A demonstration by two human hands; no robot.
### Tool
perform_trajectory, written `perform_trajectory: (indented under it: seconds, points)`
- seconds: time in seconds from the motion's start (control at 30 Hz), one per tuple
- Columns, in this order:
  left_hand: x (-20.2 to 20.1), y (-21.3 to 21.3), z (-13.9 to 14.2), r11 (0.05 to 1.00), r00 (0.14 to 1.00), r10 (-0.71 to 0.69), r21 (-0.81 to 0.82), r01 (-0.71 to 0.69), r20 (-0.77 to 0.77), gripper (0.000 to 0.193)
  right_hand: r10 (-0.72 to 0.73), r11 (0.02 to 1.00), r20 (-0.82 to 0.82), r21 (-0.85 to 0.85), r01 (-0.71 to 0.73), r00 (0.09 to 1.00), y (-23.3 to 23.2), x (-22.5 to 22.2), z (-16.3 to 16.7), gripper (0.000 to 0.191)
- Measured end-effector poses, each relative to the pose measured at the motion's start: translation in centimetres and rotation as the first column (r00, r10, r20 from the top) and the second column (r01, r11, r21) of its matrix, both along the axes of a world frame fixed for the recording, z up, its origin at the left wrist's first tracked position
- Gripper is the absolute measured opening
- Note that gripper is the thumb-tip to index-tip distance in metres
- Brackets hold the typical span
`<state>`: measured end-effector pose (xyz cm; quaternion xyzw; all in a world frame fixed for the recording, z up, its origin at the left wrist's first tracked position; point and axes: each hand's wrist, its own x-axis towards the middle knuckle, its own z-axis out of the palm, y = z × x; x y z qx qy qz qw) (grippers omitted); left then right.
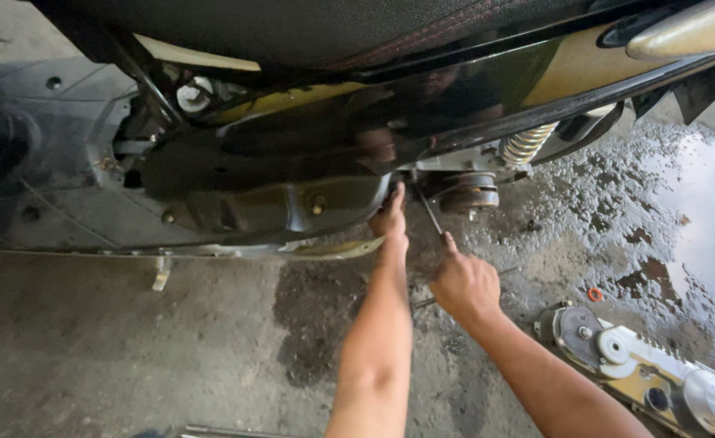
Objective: The person removes a scooter cover, then uses a T-handle wrench and an impact driver to detach the drive belt and pulley. They remove the belt, inspect the pulley, and compare a red plastic part with a metal part before placing them on the floor.
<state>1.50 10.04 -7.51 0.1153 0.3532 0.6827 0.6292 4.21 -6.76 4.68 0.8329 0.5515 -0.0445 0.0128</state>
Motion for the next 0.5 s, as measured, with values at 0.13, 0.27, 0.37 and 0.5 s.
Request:
perform_trajectory:
  seconds: [0.13, 0.27, 0.37, 0.5]
  points:
    - [-0.1, -0.9, 0.1, 0.991, 0.996, -0.061, -0.123, 0.052, -0.067, 0.037, -0.011, 1.000, 0.003, -0.023, 0.011, 1.000, -0.8, 0.3, -1.5, 0.071]
    - [-0.2, -2.7, 1.4, 0.985, 0.998, -0.057, -0.163, 0.062, 0.040, 0.037, -0.020, 0.999, 0.018, -0.043, 0.021, 1.000, -2.3, 0.4, -1.9, 0.080]
    - [-0.8, -4.2, 2.7, 0.992, 1.000, -0.027, -0.126, 0.028, 0.013, 0.035, -0.004, 1.000, 0.017, 0.004, 0.004, 1.000, -3.7, 0.3, -2.0, 0.078]
    - [-0.5, -4.6, 3.3, 0.996, 0.997, 0.005, -0.084, 0.002, 0.079, 0.040, -0.013, 0.999, -0.006, 0.037, 0.013, 1.000, -4.5, 1.0, -3.4, 0.071]
